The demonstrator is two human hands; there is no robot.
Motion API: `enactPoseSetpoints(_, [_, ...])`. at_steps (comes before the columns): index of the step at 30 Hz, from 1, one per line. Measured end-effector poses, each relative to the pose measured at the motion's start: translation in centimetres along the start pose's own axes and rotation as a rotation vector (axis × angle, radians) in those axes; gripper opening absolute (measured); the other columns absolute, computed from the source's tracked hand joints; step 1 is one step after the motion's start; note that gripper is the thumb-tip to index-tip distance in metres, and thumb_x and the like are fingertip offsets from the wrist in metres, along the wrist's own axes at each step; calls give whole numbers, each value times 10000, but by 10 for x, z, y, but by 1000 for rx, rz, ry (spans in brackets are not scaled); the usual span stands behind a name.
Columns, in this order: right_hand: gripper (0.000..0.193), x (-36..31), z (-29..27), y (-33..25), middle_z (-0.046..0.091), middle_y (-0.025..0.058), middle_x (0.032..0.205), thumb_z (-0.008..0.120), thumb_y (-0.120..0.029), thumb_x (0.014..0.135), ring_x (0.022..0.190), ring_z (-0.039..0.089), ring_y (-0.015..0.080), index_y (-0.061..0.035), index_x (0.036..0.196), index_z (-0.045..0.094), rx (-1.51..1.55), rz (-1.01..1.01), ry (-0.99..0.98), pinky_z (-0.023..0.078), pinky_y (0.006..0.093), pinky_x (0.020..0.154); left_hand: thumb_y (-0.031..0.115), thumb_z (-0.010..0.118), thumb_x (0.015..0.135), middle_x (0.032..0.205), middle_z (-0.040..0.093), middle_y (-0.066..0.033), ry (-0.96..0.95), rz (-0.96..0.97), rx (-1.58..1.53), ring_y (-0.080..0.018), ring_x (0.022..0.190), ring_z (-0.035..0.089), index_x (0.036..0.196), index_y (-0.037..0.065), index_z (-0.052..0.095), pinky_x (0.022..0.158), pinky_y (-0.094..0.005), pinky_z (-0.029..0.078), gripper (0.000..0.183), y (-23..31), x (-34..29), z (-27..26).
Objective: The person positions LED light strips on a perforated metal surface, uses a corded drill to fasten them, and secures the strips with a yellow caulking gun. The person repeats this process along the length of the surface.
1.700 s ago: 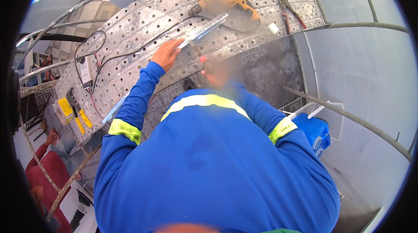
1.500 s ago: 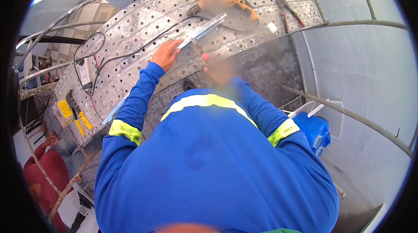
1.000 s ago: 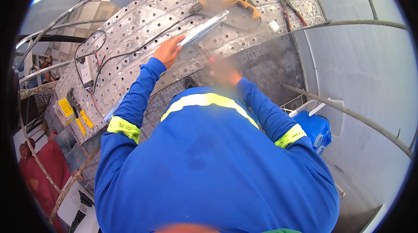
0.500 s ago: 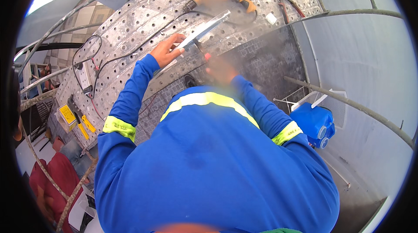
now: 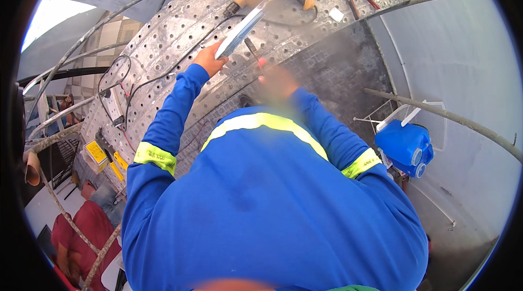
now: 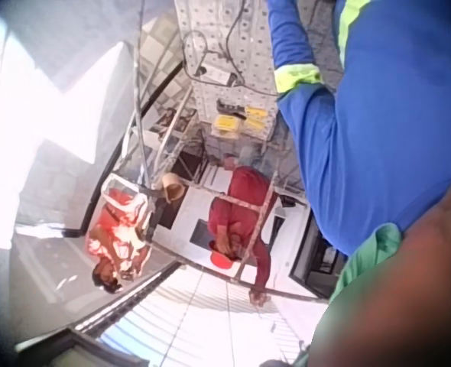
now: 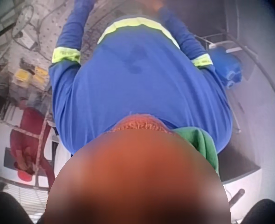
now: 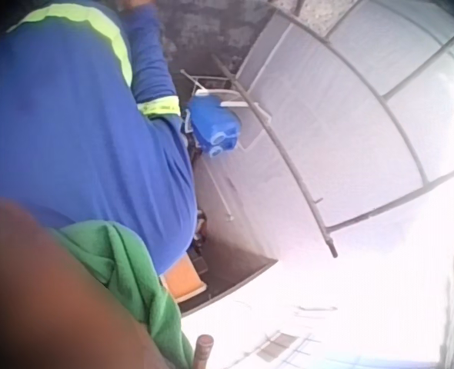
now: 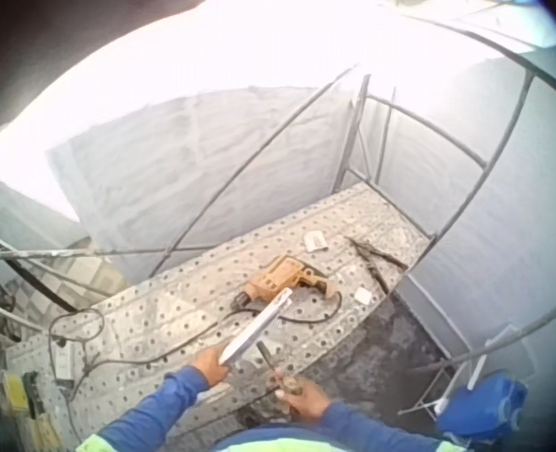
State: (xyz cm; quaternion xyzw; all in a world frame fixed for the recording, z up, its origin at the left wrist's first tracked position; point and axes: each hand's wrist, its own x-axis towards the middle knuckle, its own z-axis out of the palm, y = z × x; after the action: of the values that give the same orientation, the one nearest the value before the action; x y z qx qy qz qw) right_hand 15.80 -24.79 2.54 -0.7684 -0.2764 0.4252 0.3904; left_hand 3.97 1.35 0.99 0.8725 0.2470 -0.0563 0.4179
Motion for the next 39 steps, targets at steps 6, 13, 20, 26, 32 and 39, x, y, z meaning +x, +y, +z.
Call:
enactPoseSetpoints(6, [595,22,-32,5,716,139,1080,746,-412,937,1002,666,238,-5,1344,595,-74,23,49,513,374,912,199,742,875,1143,713,-266,-20,-101,-46,-438,1078,678,1387,36,592,945,-477,526,558,16,-8,-11])
enactPoseSetpoints(13, [688,26,-43,8,626,221,1342,722,-439,944,1249,605,336,-15,1451,530,-227,-72,43,461,411,1062,211,750,875,1185,696,-278,103,1,101,-442,1129,655,1370,21,602,987,-482,511,551,14,-9,-6])
enactPoseSetpoints(20, [714,32,-49,3,555,256,1425,707,-458,948,1322,545,398,-15,1470,505,-346,-122,54,427,442,1115,211,748,878,1193,697,-271,105,-19,113,-439,1134,656,1363,31,608,992,-489,509,537,15,-9,-8])
enactPoseSetpoints(26, [648,38,-43,-4,635,246,1295,715,-449,947,1212,614,383,-8,1395,561,-393,-127,66,473,429,1041,215,749,879,1192,704,-250,108,-37,143,-433,1124,661,1352,47,614,989,-493,516,520,20,-10,-3])
enactPoseSetpoints(32, [574,23,-21,-20,718,215,1040,756,-425,920,986,694,348,9,1269,614,-46,-40,53,530,427,881,217,745,885,1176,711,-238,154,-28,183,-429,1113,662,1305,53,625,978,-502,515,467,17,-10,6])
enactPoseSetpoints(39, [565,24,-9,-21,716,215,1025,762,-409,912,965,690,356,12,1259,616,-57,-79,138,530,430,869,110,694,921,1043,761,-165,-77,-49,-166,-238,771,762,1410,47,571,748,-383,587,507,16,-1,-5])
